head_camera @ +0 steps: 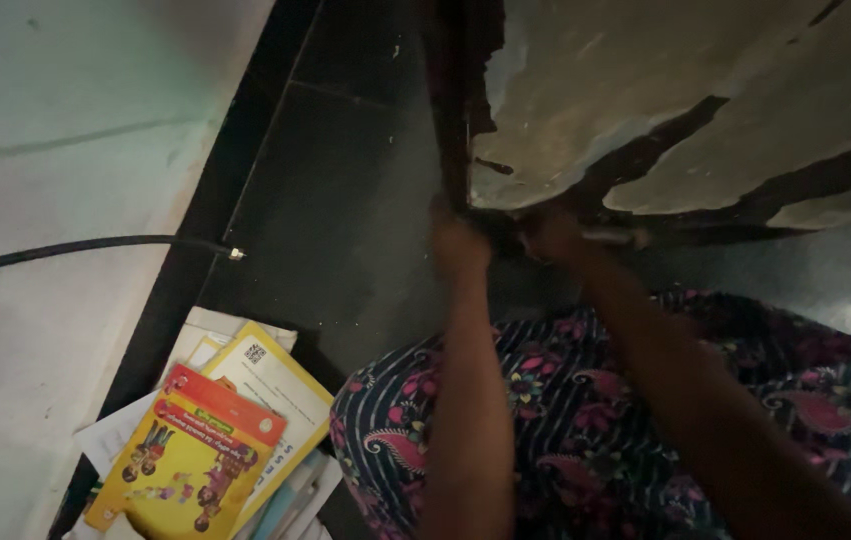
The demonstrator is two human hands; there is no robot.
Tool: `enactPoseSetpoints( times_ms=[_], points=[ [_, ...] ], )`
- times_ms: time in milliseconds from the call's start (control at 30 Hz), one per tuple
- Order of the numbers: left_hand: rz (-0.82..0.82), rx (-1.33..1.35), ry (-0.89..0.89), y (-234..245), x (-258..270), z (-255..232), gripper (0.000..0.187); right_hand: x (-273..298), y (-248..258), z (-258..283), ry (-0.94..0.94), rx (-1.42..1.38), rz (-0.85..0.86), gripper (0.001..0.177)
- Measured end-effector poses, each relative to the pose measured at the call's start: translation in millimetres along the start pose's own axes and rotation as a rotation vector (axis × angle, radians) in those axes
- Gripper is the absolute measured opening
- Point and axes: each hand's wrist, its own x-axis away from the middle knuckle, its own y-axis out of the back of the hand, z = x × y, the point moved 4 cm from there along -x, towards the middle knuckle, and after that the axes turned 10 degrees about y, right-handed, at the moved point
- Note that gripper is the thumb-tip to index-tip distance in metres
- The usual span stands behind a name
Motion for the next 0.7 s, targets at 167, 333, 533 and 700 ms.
enactPoseSetpoints(
  times_ms=[167, 333, 533, 700],
  points=[
    [0.085, 0.068, 0.033, 6.9, 8.3, -5.0, 0.054, -38.5, -13.9, 21.8, 0.087, -0.258, -0.165, 0.041],
    [0.086, 0.073, -0.087, 9.6, 4.5, -10.6, 0.045, -48.5, -23.0, 28.1, -0.066, -0.589, -0.207, 0.038],
    [0.295, -0.189, 0.207, -11.5, 7.9, 1.0, 0.04, 11.6, 2.6, 24.7, 0.1, -0.149, -0.362, 0.03],
    [0.557, -0.285, 0.066, -39.6, 11.4, 9.7, 0.047, 33.4, 36.4, 18.2, -0.171, -0.279, 0.051, 0.032]
  ],
)
